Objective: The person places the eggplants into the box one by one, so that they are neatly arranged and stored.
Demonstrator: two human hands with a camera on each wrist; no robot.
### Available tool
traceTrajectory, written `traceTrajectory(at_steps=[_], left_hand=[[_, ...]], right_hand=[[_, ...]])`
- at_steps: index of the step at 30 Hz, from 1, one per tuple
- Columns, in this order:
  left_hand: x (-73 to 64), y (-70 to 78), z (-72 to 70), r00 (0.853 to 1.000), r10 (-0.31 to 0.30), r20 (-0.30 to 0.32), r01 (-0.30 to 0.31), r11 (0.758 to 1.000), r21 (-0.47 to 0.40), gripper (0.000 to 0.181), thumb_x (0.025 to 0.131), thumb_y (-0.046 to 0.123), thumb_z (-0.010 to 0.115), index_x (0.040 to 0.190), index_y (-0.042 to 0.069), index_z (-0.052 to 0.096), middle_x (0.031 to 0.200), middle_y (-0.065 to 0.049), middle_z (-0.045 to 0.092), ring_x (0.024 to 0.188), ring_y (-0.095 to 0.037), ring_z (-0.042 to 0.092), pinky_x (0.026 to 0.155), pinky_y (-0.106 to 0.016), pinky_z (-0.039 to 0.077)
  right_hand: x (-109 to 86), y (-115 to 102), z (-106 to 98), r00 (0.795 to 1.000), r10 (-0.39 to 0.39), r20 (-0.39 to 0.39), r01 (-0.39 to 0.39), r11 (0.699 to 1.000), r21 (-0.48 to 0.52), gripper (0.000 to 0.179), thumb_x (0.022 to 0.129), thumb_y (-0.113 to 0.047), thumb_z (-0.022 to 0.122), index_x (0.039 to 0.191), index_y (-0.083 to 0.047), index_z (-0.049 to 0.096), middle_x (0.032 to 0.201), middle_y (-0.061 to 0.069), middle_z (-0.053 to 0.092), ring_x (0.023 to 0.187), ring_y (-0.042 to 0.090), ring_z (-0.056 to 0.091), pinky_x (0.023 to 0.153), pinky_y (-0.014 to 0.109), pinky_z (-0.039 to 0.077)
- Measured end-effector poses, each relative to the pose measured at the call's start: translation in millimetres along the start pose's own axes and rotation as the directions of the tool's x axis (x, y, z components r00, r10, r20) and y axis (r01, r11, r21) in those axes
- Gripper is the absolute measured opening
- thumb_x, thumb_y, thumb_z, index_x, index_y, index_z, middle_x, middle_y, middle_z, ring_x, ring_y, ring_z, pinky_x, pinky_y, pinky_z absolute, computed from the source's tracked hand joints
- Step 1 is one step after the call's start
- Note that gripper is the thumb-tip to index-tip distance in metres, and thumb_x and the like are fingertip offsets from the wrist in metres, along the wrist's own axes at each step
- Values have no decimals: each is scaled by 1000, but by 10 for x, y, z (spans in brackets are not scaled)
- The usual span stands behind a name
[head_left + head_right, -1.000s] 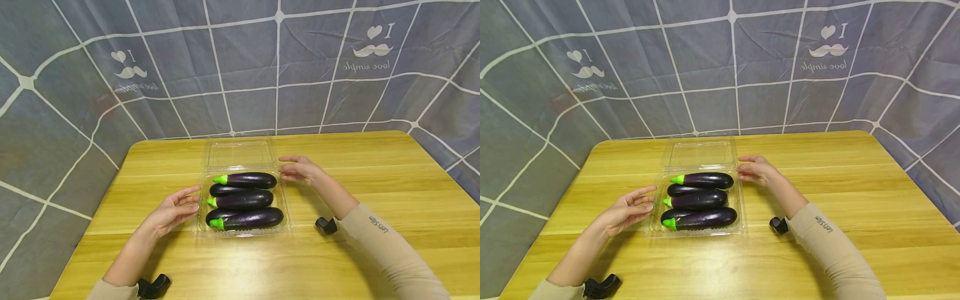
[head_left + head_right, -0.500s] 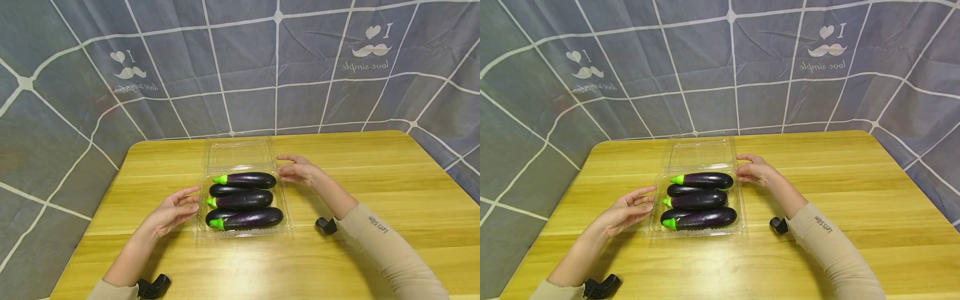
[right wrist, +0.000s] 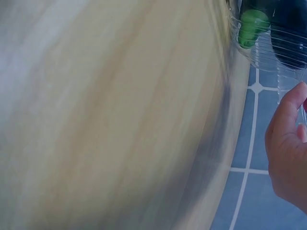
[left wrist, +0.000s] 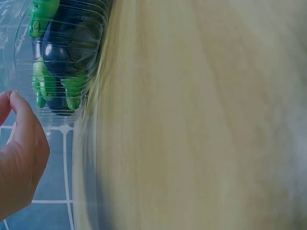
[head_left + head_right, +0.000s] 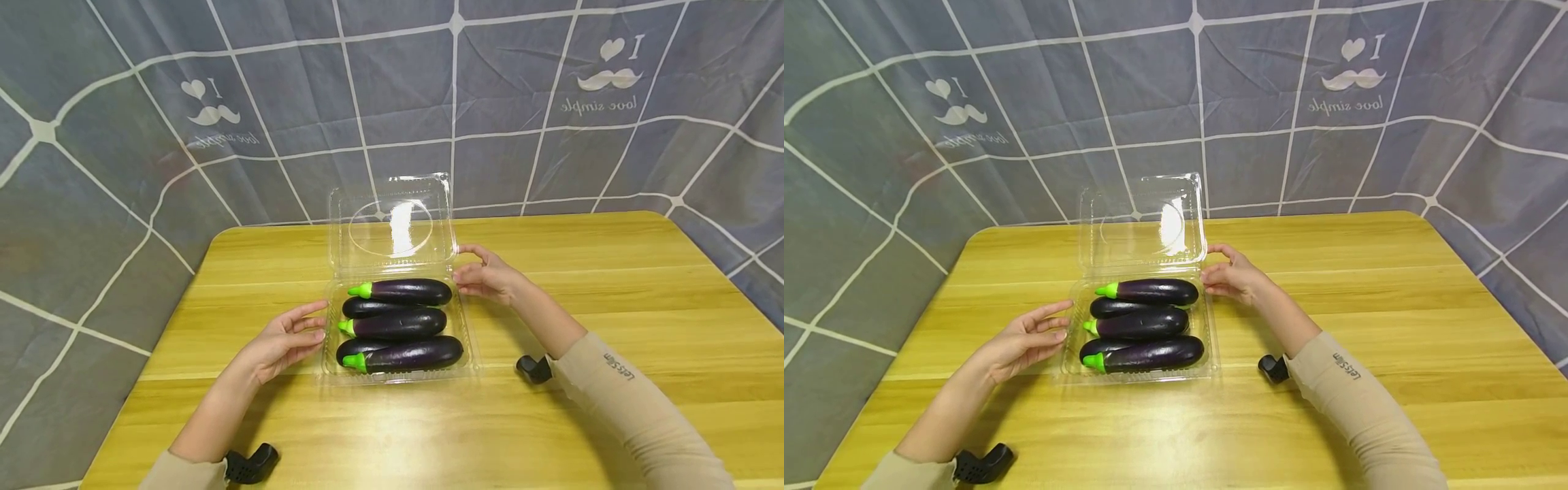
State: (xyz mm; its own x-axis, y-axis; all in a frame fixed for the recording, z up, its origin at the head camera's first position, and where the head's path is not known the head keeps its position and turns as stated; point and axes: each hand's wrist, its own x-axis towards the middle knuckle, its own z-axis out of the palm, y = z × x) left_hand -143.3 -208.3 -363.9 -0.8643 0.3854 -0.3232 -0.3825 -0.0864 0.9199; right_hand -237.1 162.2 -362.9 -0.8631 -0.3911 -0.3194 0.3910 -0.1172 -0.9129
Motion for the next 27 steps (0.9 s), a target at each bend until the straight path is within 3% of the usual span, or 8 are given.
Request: traceTrajectory(at_steps=[5,16,24,27], left_hand=[[2,20,1,1000,-1,5,1,1000,-7,66,89,-6,55,147,1,22,124,-16,41,90,-10,57,80,-21,50],[-1,18,18,1000,-4,-5,4,999,-33,64,90,-3,55,146,1,23,116,-11,45,85,-8,58,80,-22,51],[10,15,16,1000,-17,-11,15,995,-101,35,98,18,48,133,11,49,103,-3,52,86,-9,57,80,-23,51],[12,22,20,1000,-17,-4,17,998,-65,43,100,35,40,134,10,47,107,-5,49,89,-10,55,81,-23,50]], right_hand=[[3,3,0,999,-37,3,37,999,-32,41,87,14,52,114,-14,42,81,5,61,66,14,59,62,22,52],[-4,23,13,996,-84,17,85,995,-59,32,86,15,51,101,-12,45,77,3,61,64,13,57,58,22,51],[-5,54,10,995,-92,29,94,994,-50,28,86,16,51,95,-10,48,77,4,59,63,14,57,58,22,50],[-10,60,7,995,-92,25,93,995,-48,28,86,16,50,92,-12,50,77,3,58,63,14,56,58,22,50]])
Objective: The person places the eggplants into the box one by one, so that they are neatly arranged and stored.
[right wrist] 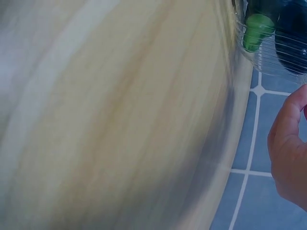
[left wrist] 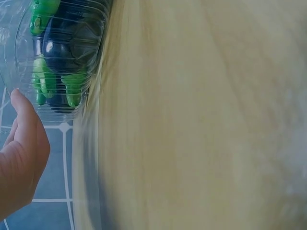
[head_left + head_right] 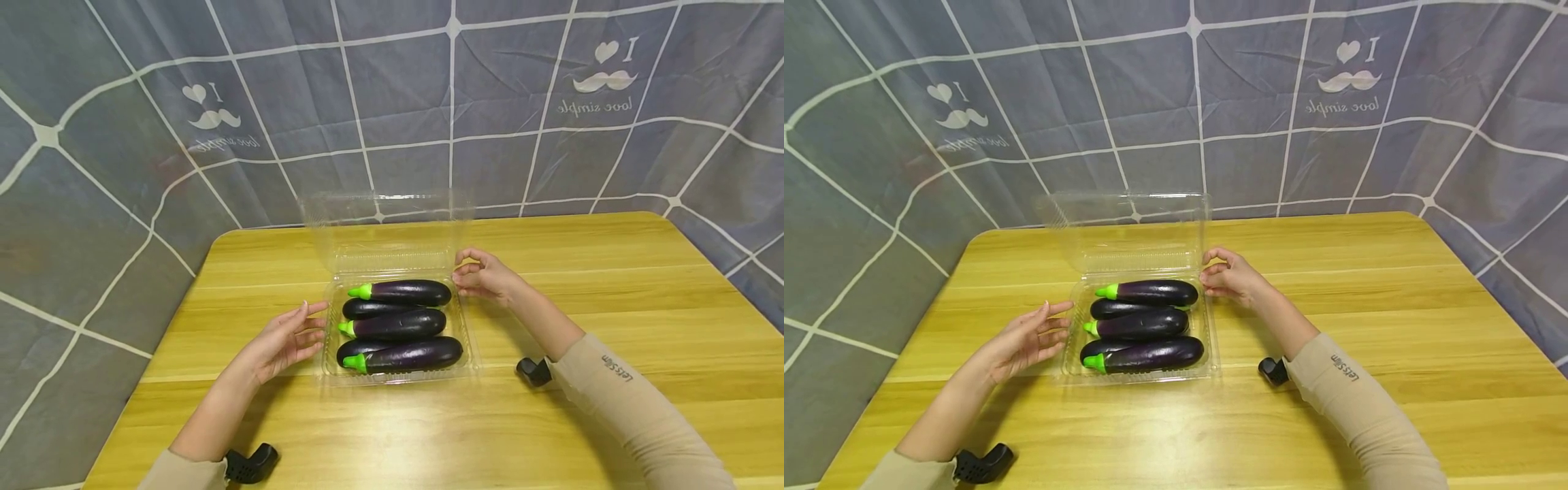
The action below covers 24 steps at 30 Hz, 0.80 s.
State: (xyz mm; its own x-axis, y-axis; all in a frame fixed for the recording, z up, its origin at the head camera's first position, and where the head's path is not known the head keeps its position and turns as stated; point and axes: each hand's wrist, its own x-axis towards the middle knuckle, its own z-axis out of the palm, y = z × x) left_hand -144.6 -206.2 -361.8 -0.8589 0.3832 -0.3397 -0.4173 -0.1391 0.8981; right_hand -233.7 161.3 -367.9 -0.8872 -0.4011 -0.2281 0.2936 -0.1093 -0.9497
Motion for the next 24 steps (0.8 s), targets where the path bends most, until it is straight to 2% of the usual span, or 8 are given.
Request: traceTrajectory(at_steps=[4,8,10,15,17,19,22,24], left_hand=[[-2,20,4,1000,-2,31,1,1000,17,66,96,53,27,140,5,38,112,-8,43,92,-12,52,81,-23,50],[-4,40,-13,998,-7,70,11,998,-62,68,94,59,20,132,9,46,113,-10,43,92,-15,53,82,-26,50],[-5,50,-18,997,-14,76,21,996,-84,71,93,61,20,134,7,44,115,-12,42,93,-16,52,82,-27,49],[-8,70,-6,999,-28,46,29,999,-32,82,95,60,18,146,-4,16,127,-19,34,102,-20,51,84,-28,49],[-12,71,0,999,-28,29,28,1000,-11,76,97,55,24,146,-3,18,130,-19,35,105,-21,51,86,-29,49],[-18,66,3,999,-28,15,28,1000,-14,63,99,46,33,144,2,29,129,-16,38,106,-21,52,86,-28,49],[-33,51,-2,1000,-19,4,19,999,-30,39,98,30,46,132,10,47,123,-7,46,104,-18,53,86,-28,49],[-38,39,-6,1000,-13,10,13,999,-49,33,97,23,49,128,11,50,119,-3,49,103,-16,53,85,-28,49]], right_hand=[[-4,8,-4,1000,10,-1,-10,1000,20,31,86,17,49,88,-13,53,78,2,59,65,13,57,61,22,51],[-6,13,-5,999,31,-21,-30,999,39,34,86,18,48,87,-15,57,81,3,61,68,13,59,61,21,52],[-4,18,-7,999,32,-37,-31,999,26,37,85,19,47,82,-15,59,82,3,60,69,12,60,61,21,53],[-7,30,-22,1000,-3,-19,1,998,-61,41,81,21,42,68,-14,58,83,3,56,73,12,58,59,20,50],[-14,34,-28,1000,-9,-9,8,997,-83,40,79,22,41,66,-13,57,85,4,56,77,13,57,60,20,50],[-22,38,-32,1000,-13,-8,12,995,-96,40,77,22,39,65,-12,56,86,5,57,82,14,57,61,21,50],[-36,41,-32,1000,-13,-11,12,993,-117,39,77,21,39,64,-13,56,86,5,57,85,14,58,62,21,50],[-42,43,-35,1000,-16,-8,15,991,-132,39,77,20,39,65,-13,55,86,4,56,87,14,58,63,21,50]])
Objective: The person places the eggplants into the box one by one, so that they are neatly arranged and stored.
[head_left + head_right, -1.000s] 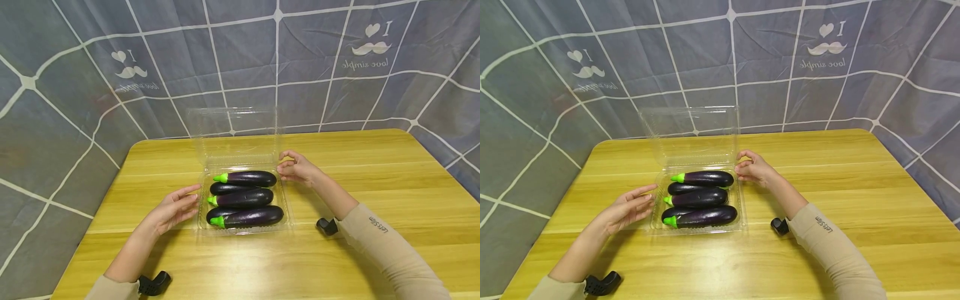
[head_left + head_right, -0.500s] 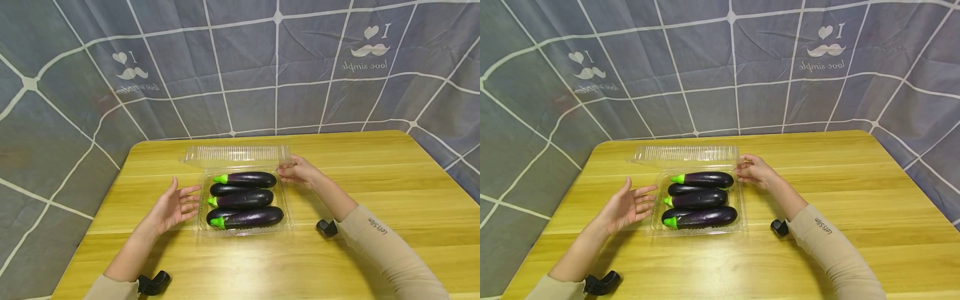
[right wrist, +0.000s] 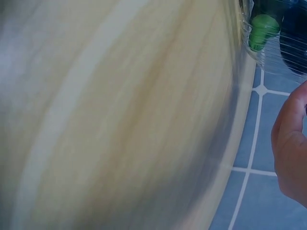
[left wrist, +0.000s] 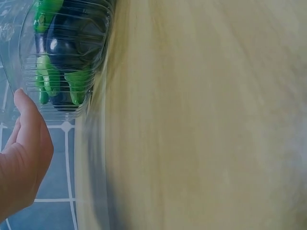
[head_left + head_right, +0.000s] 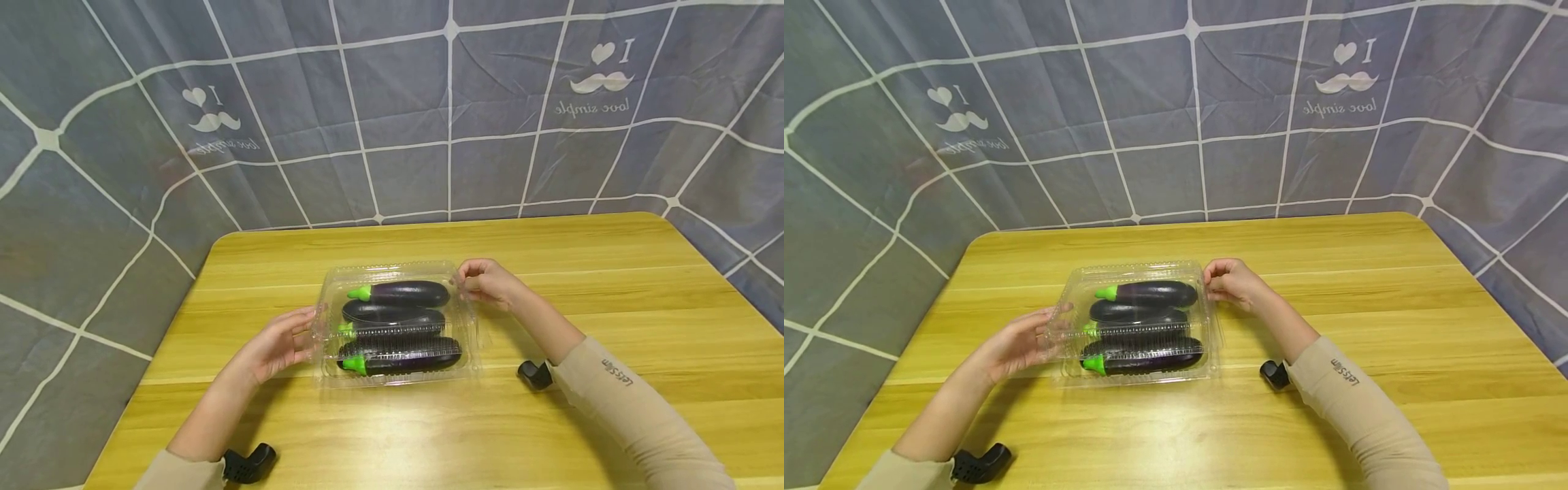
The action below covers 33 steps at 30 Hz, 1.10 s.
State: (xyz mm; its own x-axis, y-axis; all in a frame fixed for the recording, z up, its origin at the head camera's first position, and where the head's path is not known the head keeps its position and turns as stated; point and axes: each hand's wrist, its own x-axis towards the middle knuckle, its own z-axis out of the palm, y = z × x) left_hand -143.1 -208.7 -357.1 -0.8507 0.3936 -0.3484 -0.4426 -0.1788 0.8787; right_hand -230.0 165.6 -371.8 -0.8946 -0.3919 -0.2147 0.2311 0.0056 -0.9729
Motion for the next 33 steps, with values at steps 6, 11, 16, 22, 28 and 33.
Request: traceTrajectory(at_steps=[6,11,16,22,28,33], left_hand=[[5,0,22,1000,6,3,-6,1000,-13,57,95,13,48,144,-2,24,113,-1,53,102,-13,55,84,-28,50],[11,-2,46,1000,-3,-27,3,1000,19,53,95,12,51,142,3,30,110,1,53,95,-10,57,76,-22,51],[13,-27,38,999,10,-53,-5,995,96,45,94,13,54,136,10,39,112,-2,51,96,-10,57,73,-20,51],[0,-49,23,996,73,-49,-64,982,176,63,95,14,53,147,8,20,109,-3,54,100,-13,58,82,-26,50],[-7,-59,20,993,109,-47,-92,957,274,62,95,13,53,148,8,23,103,-1,51,92,-8,55,81,-24,51],[-26,-58,14,990,133,-53,-97,897,432,58,95,18,55,146,6,30,106,-6,48,92,-11,53,82,-28,51]], right_hand=[[-9,-6,-12,1000,18,7,-18,1000,25,37,80,19,43,69,-14,56,84,3,58,79,13,58,62,19,50],[-23,-33,-53,999,48,21,-50,997,67,28,86,15,47,89,-11,54,83,3,60,72,13,60,63,21,52],[-64,-53,-85,998,65,24,-66,997,46,24,90,8,49,106,-9,49,87,3,62,76,14,62,68,25,54],[-161,-45,-113,995,90,33,-92,994,61,22,93,6,46,107,-11,50,85,5,61,76,15,61,69,26,55],[-295,-36,-125,991,91,96,-92,996,4,25,94,-1,48,118,-7,46,94,7,57,79,16,61,72,29,55],[-438,-31,-91,982,78,175,-57,990,-125,52,94,-4,49,140,-1,25,101,10,53,84,19,59,73,33,55]])
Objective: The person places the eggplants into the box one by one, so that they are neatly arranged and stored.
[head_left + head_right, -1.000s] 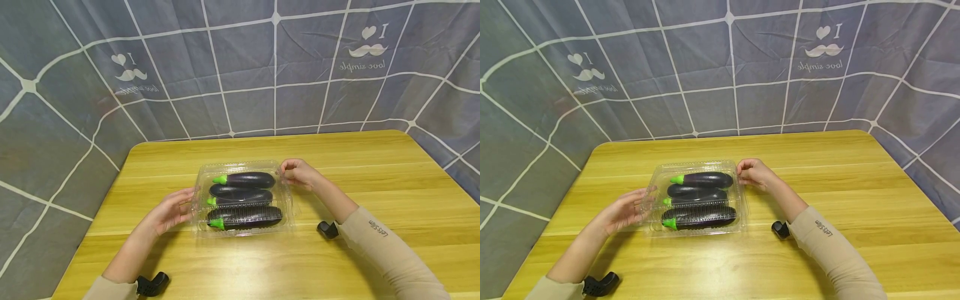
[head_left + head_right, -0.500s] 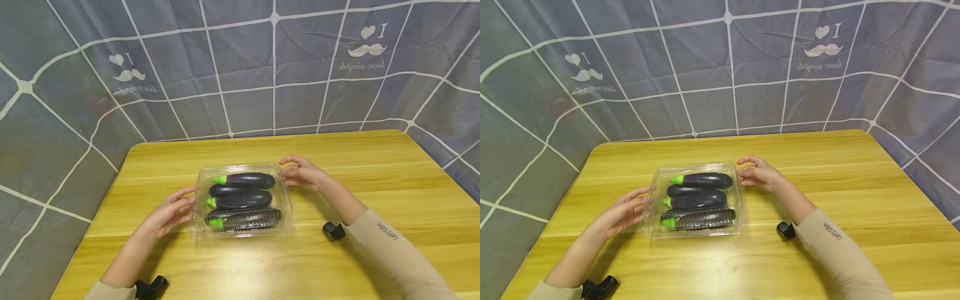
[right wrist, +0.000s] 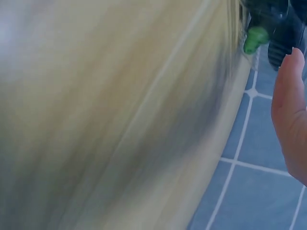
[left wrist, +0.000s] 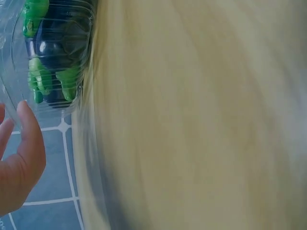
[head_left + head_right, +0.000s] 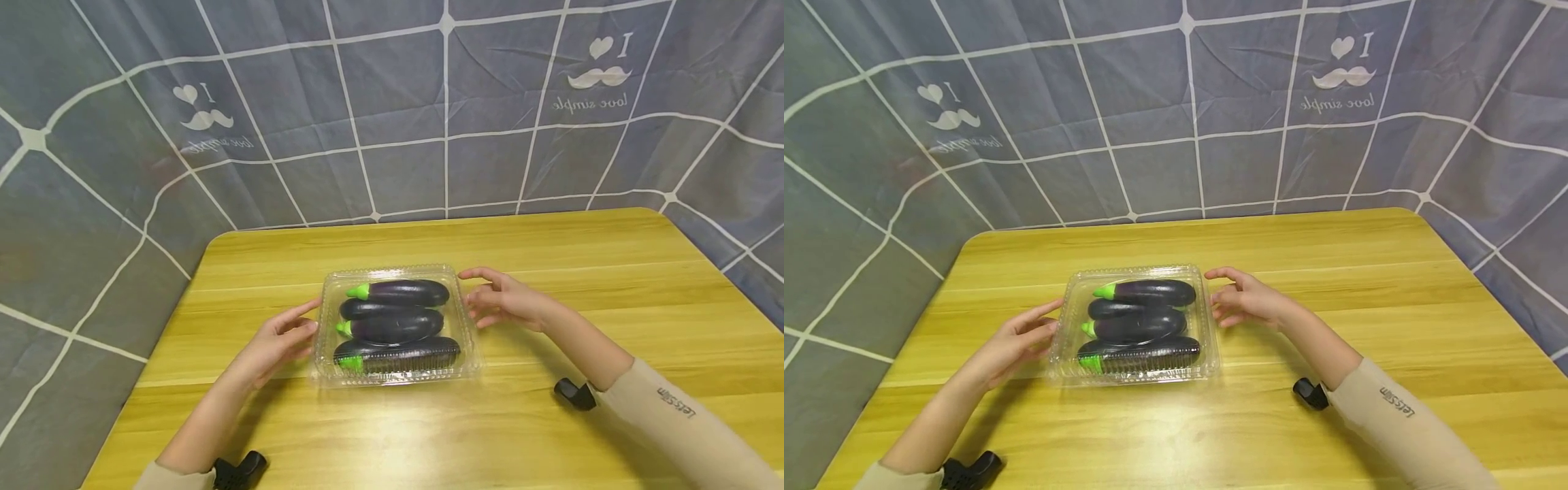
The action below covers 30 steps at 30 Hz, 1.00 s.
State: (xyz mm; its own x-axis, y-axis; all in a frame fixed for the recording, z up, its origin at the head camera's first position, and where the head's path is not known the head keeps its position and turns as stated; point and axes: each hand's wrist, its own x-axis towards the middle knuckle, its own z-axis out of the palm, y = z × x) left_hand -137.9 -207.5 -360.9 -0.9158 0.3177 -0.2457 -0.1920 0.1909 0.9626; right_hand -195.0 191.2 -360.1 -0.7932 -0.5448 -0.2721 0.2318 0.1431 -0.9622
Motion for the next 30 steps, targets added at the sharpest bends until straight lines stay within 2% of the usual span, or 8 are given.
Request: traceTrajectory(at_steps=[3,6,10,13,19,24,26,30], left_hand=[[-27,23,-22,999,16,43,-20,995,97,61,94,14,56,147,7,27,108,-13,48,90,-15,54,78,-32,52],[-58,58,-54,988,3,151,-24,990,141,72,91,8,55,150,10,16,110,-19,45,86,-19,54,74,-35,52],[-86,93,-87,950,-45,310,-2,989,148,88,88,4,56,151,19,-3,108,-18,43,85,-21,55,75,-40,53],[-90,100,-93,923,-67,380,20,992,126,95,87,4,58,150,25,-10,101,-14,45,82,-20,56,75,-42,53],[-87,82,-72,895,-98,434,85,995,49,107,85,2,63,146,36,-18,88,-6,50,76,-15,57,75,-41,53],[-83,66,-61,878,-92,470,108,994,-6,107,86,1,61,144,38,-21,81,-4,57,76,-17,59,74,-37,54],[-83,58,-57,874,-86,478,114,993,-29,108,86,0,61,144,37,-22,81,-5,60,77,-19,61,72,-35,54],[-86,46,-42,878,-84,472,126,990,-59,110,85,-1,63,144,36,-22,80,-5,63,76,-19,62,71,-32,54]], right_hand=[[-84,-3,54,999,-15,29,16,999,-34,62,93,-3,50,145,-2,16,99,10,54,85,20,58,73,34,55],[-165,-3,110,999,-25,42,27,998,-48,68,91,-1,52,145,-2,11,96,10,55,83,21,58,72,36,55],[-266,9,184,999,-14,45,16,998,-57,74,89,1,56,145,-3,8,92,10,55,81,21,58,72,38,55],[-335,19,239,998,-5,62,9,998,-63,81,86,1,60,146,-5,6,91,10,55,80,21,60,72,39,55],[-424,46,348,994,15,108,-8,998,-60,93,79,3,63,147,-10,0,90,9,55,79,21,61,71,40,55],[-453,64,412,990,26,139,-22,999,-35,96,81,2,65,147,-13,-3,83,9,58,72,23,63,70,40,55],[-461,64,423,989,32,143,-30,999,-17,96,82,1,65,147,-14,-4,82,8,59,71,24,63,70,40,55],[-462,66,427,988,33,148,-34,999,8,96,82,2,65,147,-15,-4,81,7,59,71,23,63,71,40,55]])
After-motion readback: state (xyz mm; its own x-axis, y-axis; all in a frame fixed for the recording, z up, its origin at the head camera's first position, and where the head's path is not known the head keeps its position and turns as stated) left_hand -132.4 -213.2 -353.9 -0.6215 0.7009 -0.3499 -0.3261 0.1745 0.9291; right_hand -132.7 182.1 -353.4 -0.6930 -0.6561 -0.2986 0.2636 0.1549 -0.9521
